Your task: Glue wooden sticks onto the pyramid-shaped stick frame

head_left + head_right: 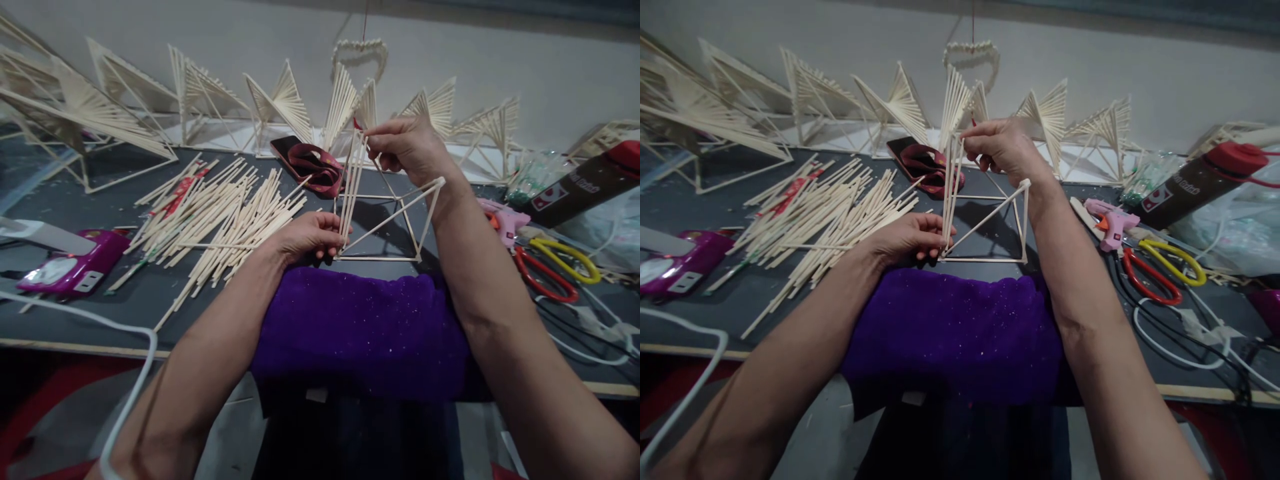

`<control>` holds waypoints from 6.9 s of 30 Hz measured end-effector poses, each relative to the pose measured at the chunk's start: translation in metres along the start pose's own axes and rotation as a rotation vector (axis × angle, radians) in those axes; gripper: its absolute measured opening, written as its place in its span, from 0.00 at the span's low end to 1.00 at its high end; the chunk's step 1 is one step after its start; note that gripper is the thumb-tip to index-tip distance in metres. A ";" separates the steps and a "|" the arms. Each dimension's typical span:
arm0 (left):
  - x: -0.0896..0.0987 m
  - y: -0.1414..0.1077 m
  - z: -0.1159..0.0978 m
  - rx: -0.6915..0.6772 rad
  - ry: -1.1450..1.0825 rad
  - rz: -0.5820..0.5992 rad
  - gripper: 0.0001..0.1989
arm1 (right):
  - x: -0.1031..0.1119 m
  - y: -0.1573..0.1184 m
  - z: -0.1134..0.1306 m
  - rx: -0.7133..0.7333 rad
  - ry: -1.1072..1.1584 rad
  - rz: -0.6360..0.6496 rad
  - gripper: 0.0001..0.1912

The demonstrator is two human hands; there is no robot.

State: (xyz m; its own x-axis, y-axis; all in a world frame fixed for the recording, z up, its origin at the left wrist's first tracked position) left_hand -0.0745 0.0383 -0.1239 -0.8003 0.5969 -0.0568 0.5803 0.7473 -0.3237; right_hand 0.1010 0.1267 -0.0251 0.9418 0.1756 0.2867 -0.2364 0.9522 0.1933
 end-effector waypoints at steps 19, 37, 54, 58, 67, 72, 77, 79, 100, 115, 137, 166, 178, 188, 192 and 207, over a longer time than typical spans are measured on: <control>-0.004 -0.002 -0.002 -0.001 0.043 0.022 0.09 | -0.004 -0.001 0.005 0.020 0.040 0.014 0.10; -0.003 0.000 0.000 0.015 0.087 0.006 0.10 | -0.004 -0.001 0.006 0.024 0.038 0.018 0.08; 0.003 0.002 0.001 0.020 0.063 -0.047 0.12 | 0.001 0.000 0.009 0.028 0.065 0.025 0.09; 0.003 0.001 0.000 0.031 0.053 -0.052 0.14 | 0.002 -0.001 0.009 0.015 0.071 0.023 0.11; 0.001 0.002 0.001 0.030 0.023 -0.032 0.15 | 0.005 -0.007 0.016 0.015 0.033 0.022 0.05; -0.002 0.003 0.004 0.014 -0.008 0.002 0.15 | 0.008 -0.013 0.018 -0.020 0.044 0.046 0.03; -0.003 0.003 0.002 0.016 -0.009 -0.012 0.15 | 0.014 -0.016 0.017 -0.032 0.029 0.044 0.03; -0.003 0.003 0.001 0.015 -0.011 -0.023 0.16 | 0.016 -0.016 0.015 -0.038 0.036 0.038 0.04; -0.001 0.003 0.001 0.011 0.010 -0.058 0.15 | 0.021 -0.010 0.013 0.081 -0.102 -0.050 0.07; -0.001 0.004 0.002 0.012 0.003 -0.058 0.15 | 0.011 -0.017 0.019 0.053 -0.003 -0.041 0.05; -0.004 0.001 -0.003 0.005 -0.002 -0.004 0.14 | 0.022 -0.010 -0.003 -0.060 0.079 -0.065 0.06; 0.024 -0.012 -0.012 -0.058 0.147 -0.300 0.09 | 0.012 -0.011 -0.005 -0.076 0.077 -0.046 0.11; 0.016 -0.010 -0.011 -0.052 0.199 -0.259 0.12 | 0.013 -0.014 -0.002 -0.085 0.103 -0.086 0.08; 0.001 0.001 -0.006 -0.088 0.007 -0.105 0.18 | 0.013 -0.014 0.003 -0.042 0.106 -0.055 0.08; -0.002 0.004 0.001 -0.020 -0.062 -0.043 0.17 | 0.011 -0.011 0.002 0.016 0.148 -0.021 0.07; -0.007 0.006 0.002 -0.058 -0.107 -0.024 0.14 | 0.004 -0.009 0.007 0.168 0.125 -0.080 0.07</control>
State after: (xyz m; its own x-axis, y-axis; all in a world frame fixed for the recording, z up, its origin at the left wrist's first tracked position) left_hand -0.0656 0.0385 -0.1272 -0.8237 0.5464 -0.1514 0.5662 0.7784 -0.2713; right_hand 0.1057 0.1170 -0.0194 0.9788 0.1411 0.1482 -0.1870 0.9110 0.3676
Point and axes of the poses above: each hand's wrist, its own y-axis towards the middle knuckle, its own x-axis out of the back of the hand, z = x × y, the point moved 6 cm from there along y, towards the middle knuckle, and after that the axes turned 4 degrees about z, right-handed, at the moved point
